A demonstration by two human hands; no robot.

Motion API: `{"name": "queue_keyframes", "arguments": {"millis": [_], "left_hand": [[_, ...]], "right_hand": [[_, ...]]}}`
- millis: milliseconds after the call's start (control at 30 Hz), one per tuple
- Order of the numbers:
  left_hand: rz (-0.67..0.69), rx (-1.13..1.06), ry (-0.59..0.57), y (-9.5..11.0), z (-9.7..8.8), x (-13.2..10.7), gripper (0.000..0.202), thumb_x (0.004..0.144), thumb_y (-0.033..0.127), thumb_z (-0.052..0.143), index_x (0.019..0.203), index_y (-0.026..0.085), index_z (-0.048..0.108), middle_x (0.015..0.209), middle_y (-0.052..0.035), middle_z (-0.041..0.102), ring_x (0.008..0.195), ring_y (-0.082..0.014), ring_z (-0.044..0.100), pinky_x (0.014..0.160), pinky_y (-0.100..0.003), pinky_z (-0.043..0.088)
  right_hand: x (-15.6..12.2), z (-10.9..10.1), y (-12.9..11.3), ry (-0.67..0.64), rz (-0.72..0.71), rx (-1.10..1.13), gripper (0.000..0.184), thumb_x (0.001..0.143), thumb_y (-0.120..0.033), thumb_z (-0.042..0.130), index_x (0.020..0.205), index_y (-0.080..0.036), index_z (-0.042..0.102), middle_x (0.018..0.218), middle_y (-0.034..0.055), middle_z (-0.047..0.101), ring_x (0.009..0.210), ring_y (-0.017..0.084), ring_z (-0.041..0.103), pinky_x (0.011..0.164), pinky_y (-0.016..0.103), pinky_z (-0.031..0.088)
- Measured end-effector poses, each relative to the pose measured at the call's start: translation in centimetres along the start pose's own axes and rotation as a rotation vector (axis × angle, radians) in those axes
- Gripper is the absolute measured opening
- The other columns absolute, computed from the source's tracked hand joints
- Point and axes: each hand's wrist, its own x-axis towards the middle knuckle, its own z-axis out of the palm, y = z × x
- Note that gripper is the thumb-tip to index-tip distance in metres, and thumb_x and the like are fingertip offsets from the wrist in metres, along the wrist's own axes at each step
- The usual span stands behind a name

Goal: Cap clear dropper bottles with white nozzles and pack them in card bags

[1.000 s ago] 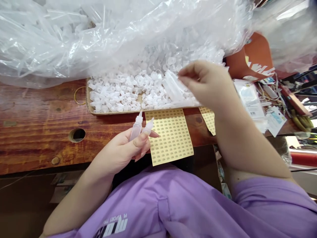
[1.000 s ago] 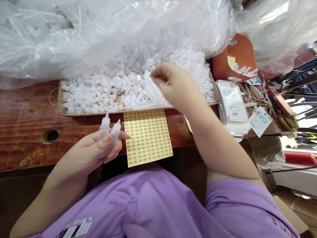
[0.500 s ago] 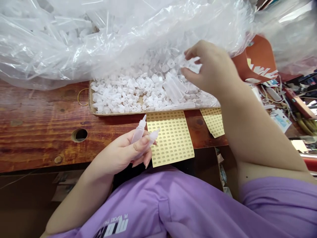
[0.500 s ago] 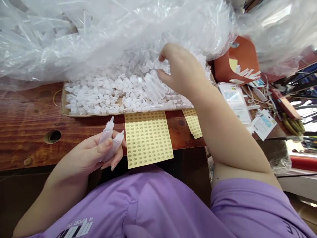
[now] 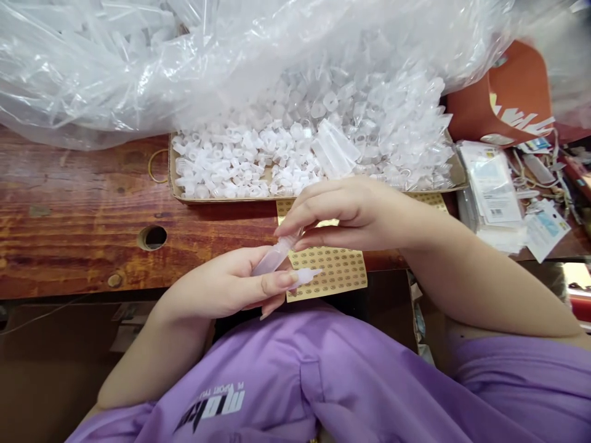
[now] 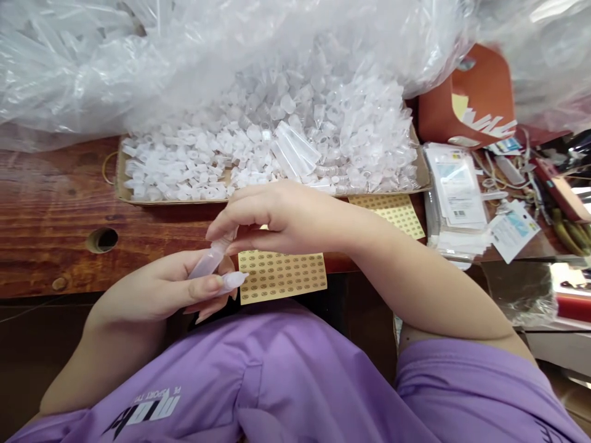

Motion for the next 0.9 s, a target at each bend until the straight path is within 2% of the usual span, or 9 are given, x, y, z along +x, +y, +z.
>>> {"name": "queue_keyframes", "arguments": {"millis": [133,200,300,333,467,600,733,833,900], "left_hand": [[-0.015,0.017,0.01,0.0,0.1,0.0,0.042,0.091,0.042,0.054,0.059,0.014,0.049,0.056,0.0028,0.047,0.051,-0.0066,0.04,0.05,-0.02,0.034],[-0.014,0.004,0.039,-0.1,0.1,0.0,0.044,0.091,0.043,0.052,0.058,0.015,0.048,0.054,0.0026,0.045,0.049,-0.0068,0.038,0.049,-0.021,0.032],[-0.019,-0.007,0.086,-0.1,0.2,0.0,0.045,0.092,0.044,0.052,0.057,0.015,0.047,0.052,0.0028,0.043,0.047,-0.0068,0.035,0.048,-0.022,0.03],[-0.026,0.0,0.084,-0.1,0.2,0.0,0.044,0.091,0.044,0.052,0.058,0.016,0.047,0.052,0.0029,0.043,0.048,-0.0068,0.035,0.048,-0.022,0.03],[-0.025,-0.011,0.079,0.0,0.4,0.0,0.042,0.092,0.041,0.053,0.059,0.015,0.046,0.054,0.0035,0.043,0.049,-0.0065,0.035,0.048,-0.021,0.031],[-0.023,-0.021,0.095,-0.1,0.2,-0.1,0.043,0.093,0.042,0.051,0.059,0.015,0.045,0.053,0.0037,0.043,0.048,-0.006,0.036,0.05,-0.021,0.031],[-0.008,-0.024,0.061,-0.4,0.0,-0.1,0.045,0.092,0.048,0.05,0.061,0.016,0.042,0.053,0.0041,0.042,0.048,-0.0059,0.035,0.049,-0.021,0.03],[0.006,-0.043,0.106,-0.4,0.1,0.0,0.044,0.092,0.048,0.049,0.063,0.017,0.041,0.053,0.0046,0.04,0.047,-0.0059,0.033,0.047,-0.021,0.027],[-0.002,-0.024,0.116,-0.5,0.2,-0.1,0.043,0.092,0.048,0.05,0.063,0.017,0.041,0.053,0.0044,0.04,0.048,-0.0062,0.033,0.047,-0.021,0.027]], "right_hand": [[0.9,0.4,-0.5,-0.058,0.224,-0.033,0.046,0.098,-0.044,0.04,0.076,-0.014,0.067,0.067,0.003,0.063,0.061,0.011,0.055,0.06,0.025,0.039],[1.2,0.4,-0.5,-0.057,0.277,-0.012,0.049,0.097,-0.047,0.038,0.073,-0.015,0.066,0.068,0.0035,0.063,0.061,0.011,0.054,0.06,0.026,0.038],[1.2,0.1,-0.4,-0.061,0.188,0.044,0.03,0.092,-0.043,0.05,0.092,-0.018,0.066,0.093,0.0056,0.068,0.08,0.014,0.059,0.068,0.025,0.042],[1.1,0.0,-0.3,-0.081,0.173,0.047,0.028,0.092,-0.042,0.051,0.094,-0.018,0.066,0.095,0.0057,0.068,0.082,0.015,0.059,0.069,0.025,0.042],[1.1,-0.3,-0.1,-0.16,0.238,0.023,0.04,0.096,-0.045,0.04,0.083,-0.017,0.065,0.08,0.0053,0.066,0.071,0.014,0.058,0.065,0.026,0.041],[1.4,-0.4,-0.2,-0.163,0.142,0.05,0.026,0.092,-0.038,0.05,0.096,-0.016,0.064,0.095,0.006,0.067,0.082,0.014,0.059,0.069,0.025,0.042],[1.7,-0.6,-0.2,-0.205,0.244,0.005,0.036,0.096,-0.041,0.04,0.089,-0.016,0.064,0.086,0.0058,0.067,0.075,0.013,0.058,0.067,0.026,0.041],[1.7,-0.7,-0.1,-0.2,0.191,0.05,0.022,0.092,-0.032,0.048,0.1,-0.016,0.062,0.101,0.007,0.067,0.087,0.015,0.059,0.072,0.025,0.043],[1.7,-0.7,0.1,-0.218,0.157,0.082,0.018,0.091,-0.029,0.05,0.099,-0.017,0.061,0.099,0.0062,0.067,0.086,0.014,0.059,0.073,0.025,0.043]]}}
